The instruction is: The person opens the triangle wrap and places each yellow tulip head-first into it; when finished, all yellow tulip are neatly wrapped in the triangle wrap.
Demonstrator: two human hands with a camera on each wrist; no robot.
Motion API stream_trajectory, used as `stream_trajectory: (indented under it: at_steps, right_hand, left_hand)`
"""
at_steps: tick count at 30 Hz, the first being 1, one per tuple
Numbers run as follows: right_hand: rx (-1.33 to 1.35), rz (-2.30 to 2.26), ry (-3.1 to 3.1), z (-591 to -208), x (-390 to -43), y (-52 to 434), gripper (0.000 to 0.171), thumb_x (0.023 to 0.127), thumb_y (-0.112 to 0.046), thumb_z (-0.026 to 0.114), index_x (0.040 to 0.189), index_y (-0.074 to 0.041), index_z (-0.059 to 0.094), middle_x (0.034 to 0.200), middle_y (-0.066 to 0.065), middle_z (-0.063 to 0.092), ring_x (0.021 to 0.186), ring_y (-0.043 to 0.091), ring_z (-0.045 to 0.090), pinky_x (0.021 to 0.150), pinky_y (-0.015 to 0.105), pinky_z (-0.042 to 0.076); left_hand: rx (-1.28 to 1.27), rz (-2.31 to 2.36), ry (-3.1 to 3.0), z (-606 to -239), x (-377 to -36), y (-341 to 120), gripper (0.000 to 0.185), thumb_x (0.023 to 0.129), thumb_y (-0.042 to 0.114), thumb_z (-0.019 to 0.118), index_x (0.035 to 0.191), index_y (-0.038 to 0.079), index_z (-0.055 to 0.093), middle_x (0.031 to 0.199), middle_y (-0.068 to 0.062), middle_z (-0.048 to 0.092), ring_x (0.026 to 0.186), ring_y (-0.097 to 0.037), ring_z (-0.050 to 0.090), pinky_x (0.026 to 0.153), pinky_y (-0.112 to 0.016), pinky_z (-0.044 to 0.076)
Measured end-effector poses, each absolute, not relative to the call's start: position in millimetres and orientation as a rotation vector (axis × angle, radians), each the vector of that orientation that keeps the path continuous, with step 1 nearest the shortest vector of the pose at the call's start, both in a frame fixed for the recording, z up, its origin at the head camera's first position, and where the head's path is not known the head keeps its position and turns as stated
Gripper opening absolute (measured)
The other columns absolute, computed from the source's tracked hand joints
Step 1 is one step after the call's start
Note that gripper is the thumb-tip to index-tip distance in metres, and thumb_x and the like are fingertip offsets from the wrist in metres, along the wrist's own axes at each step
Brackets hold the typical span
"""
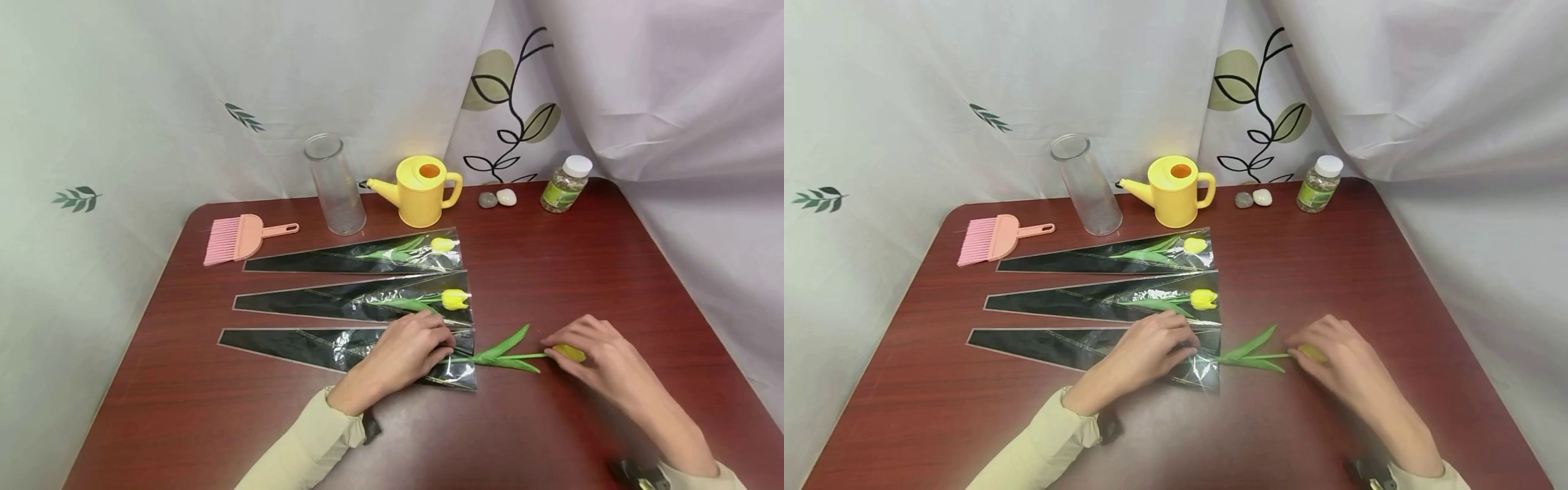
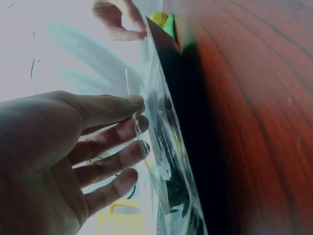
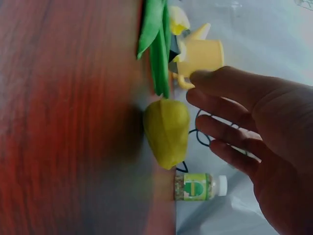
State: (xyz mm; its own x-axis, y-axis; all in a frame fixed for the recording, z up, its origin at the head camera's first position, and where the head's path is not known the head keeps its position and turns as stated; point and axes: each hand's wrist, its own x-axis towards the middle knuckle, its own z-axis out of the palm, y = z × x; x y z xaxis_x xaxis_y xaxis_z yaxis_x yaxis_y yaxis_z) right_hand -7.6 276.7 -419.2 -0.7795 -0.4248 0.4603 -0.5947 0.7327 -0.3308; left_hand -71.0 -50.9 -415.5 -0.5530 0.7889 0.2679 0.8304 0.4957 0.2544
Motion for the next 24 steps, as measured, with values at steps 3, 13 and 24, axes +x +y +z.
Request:
stream_trajectory:
  at_steps: [3, 13, 24]
  right_hand:
    - [0.875, 0.653, -2.561, -425, -10, 277, 0.045, 0.098, -0.051, 0.048, 0.093, -0.016, 0.077, 0.088, -0.013, 0.068, 0.086, 0.009, 0.054, 0.075, 0.027, 0.036]
    - [0.932, 0.590, -2.528, -432, -11, 273, 0.046, 0.100, -0.049, 0.045, 0.085, -0.017, 0.076, 0.084, -0.013, 0.066, 0.083, 0.010, 0.055, 0.078, 0.029, 0.038]
    - [1.063, 0.759, -2.421, -430, -19, 253, 0.019, 0.093, -0.031, 0.059, 0.086, -0.020, 0.073, 0.089, -0.015, 0.063, 0.084, 0.008, 0.056, 0.082, 0.019, 0.039]
  left_hand:
    - [-1.421, -0.543, -2.612, -416, -71, -51, 0.005, 0.092, 0.025, 0.069, 0.093, 0.023, 0.074, 0.093, 0.012, 0.063, 0.093, -0.008, 0.055, 0.084, -0.025, 0.047]
    - [-1.430, -0.543, -2.615, -416, -71, -51, 0.006, 0.093, 0.025, 0.068, 0.093, 0.023, 0.073, 0.094, 0.012, 0.063, 0.093, -0.008, 0.056, 0.084, -0.024, 0.047]
    - [-1.420, -0.581, -2.594, -415, -69, -50, 0.006, 0.093, 0.025, 0.068, 0.093, 0.023, 0.074, 0.093, 0.012, 0.063, 0.093, -0.009, 0.056, 0.083, -0.026, 0.048]
